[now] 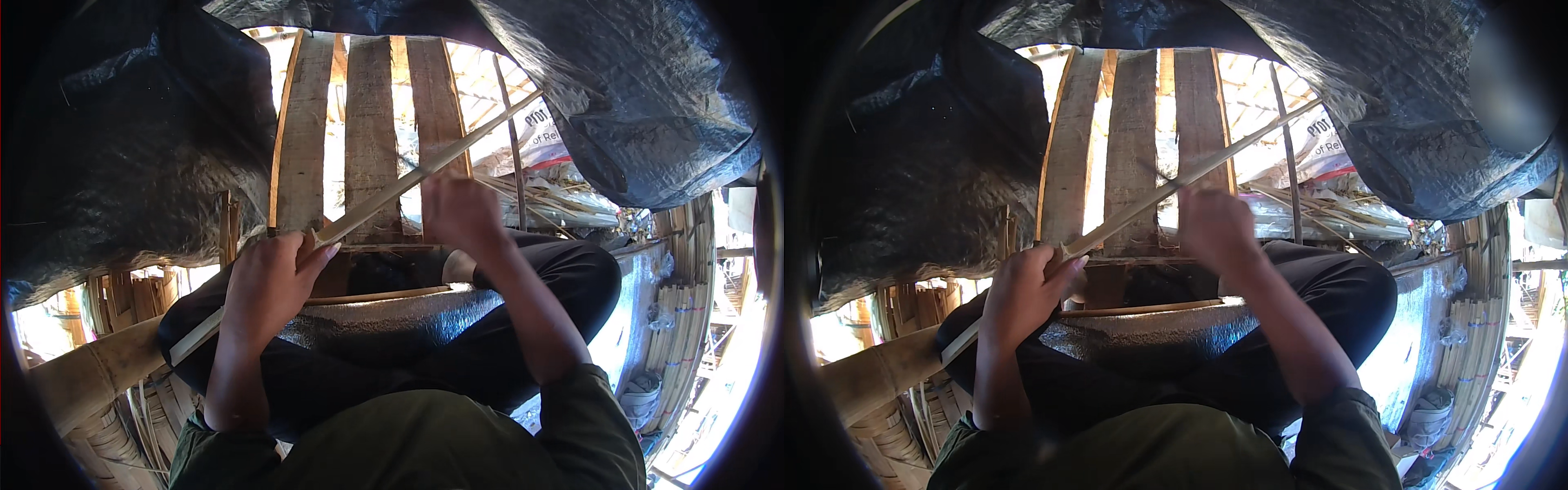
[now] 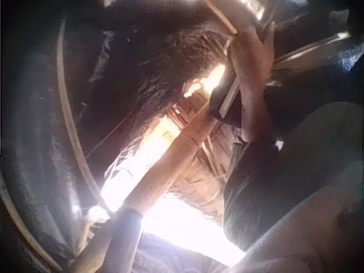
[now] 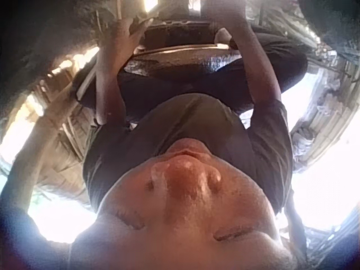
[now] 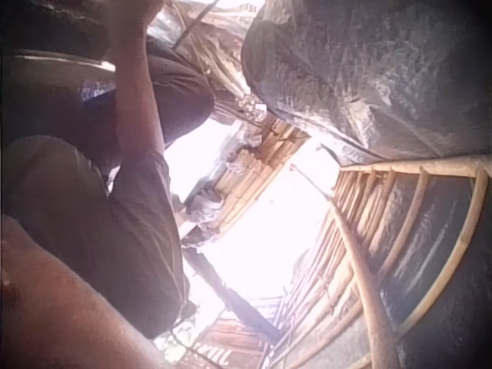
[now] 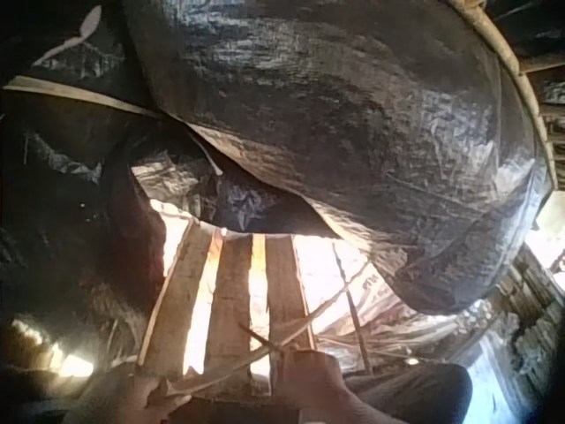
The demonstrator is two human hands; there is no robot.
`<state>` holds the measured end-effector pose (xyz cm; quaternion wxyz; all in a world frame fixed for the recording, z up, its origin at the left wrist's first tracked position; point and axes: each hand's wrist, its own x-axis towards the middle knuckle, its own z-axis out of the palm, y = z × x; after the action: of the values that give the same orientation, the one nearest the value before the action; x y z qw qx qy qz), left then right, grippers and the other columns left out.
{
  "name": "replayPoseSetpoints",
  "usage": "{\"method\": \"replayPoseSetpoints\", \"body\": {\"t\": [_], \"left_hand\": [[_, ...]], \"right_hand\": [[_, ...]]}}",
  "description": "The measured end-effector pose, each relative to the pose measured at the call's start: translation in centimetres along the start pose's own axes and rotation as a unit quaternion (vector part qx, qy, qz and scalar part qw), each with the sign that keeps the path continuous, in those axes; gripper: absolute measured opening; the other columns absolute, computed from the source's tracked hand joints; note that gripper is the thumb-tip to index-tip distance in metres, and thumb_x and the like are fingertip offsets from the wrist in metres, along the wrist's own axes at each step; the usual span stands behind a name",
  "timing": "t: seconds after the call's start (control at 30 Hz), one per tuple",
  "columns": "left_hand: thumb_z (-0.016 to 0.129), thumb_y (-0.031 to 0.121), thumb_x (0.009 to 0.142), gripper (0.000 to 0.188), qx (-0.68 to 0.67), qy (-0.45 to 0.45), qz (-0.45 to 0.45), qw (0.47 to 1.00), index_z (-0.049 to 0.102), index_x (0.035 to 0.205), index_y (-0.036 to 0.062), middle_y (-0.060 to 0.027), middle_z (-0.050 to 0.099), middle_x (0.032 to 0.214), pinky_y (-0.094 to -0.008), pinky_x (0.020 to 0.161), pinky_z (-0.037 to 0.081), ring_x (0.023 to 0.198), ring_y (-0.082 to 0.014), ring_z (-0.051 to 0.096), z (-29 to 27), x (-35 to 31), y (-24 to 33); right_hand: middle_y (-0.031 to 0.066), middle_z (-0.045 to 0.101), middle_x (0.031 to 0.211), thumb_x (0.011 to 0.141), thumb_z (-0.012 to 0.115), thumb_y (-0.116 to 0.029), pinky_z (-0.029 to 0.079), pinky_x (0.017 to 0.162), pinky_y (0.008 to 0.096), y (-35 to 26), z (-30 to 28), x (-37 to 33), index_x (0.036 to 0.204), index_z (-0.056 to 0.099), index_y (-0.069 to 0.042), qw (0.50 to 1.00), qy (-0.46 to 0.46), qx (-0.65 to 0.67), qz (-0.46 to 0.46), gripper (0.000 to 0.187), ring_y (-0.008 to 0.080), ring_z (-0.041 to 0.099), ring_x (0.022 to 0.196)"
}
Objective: The person shaves and whittles a bamboo strip using a small knife.
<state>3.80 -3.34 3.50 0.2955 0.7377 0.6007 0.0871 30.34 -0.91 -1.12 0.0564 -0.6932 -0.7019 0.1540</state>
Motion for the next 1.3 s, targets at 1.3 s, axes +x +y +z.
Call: {"method": "replayPoseSetpoints", "body": {"t": [1.3], "left_hand": [[0.064,0.038,0.097,0.043,-0.013,-0.027,-0.004,1.0,0.063,0.079,-0.0013,-0.0229,0.063,0.07,-0.0479,0.069,0.051,0.073,-0.0402,0.067,0.7,0.8,-1.0]], "right_hand": [[0.0235,0.067,0.076,0.102,0.046,-0.033,0.056,0.071,0.0525,0.8,0.5,1.1,0.089,0.064,0.001,0.997,0.015,-0.009,0.073,0.04,0.0409,0.07,0.075]]}}
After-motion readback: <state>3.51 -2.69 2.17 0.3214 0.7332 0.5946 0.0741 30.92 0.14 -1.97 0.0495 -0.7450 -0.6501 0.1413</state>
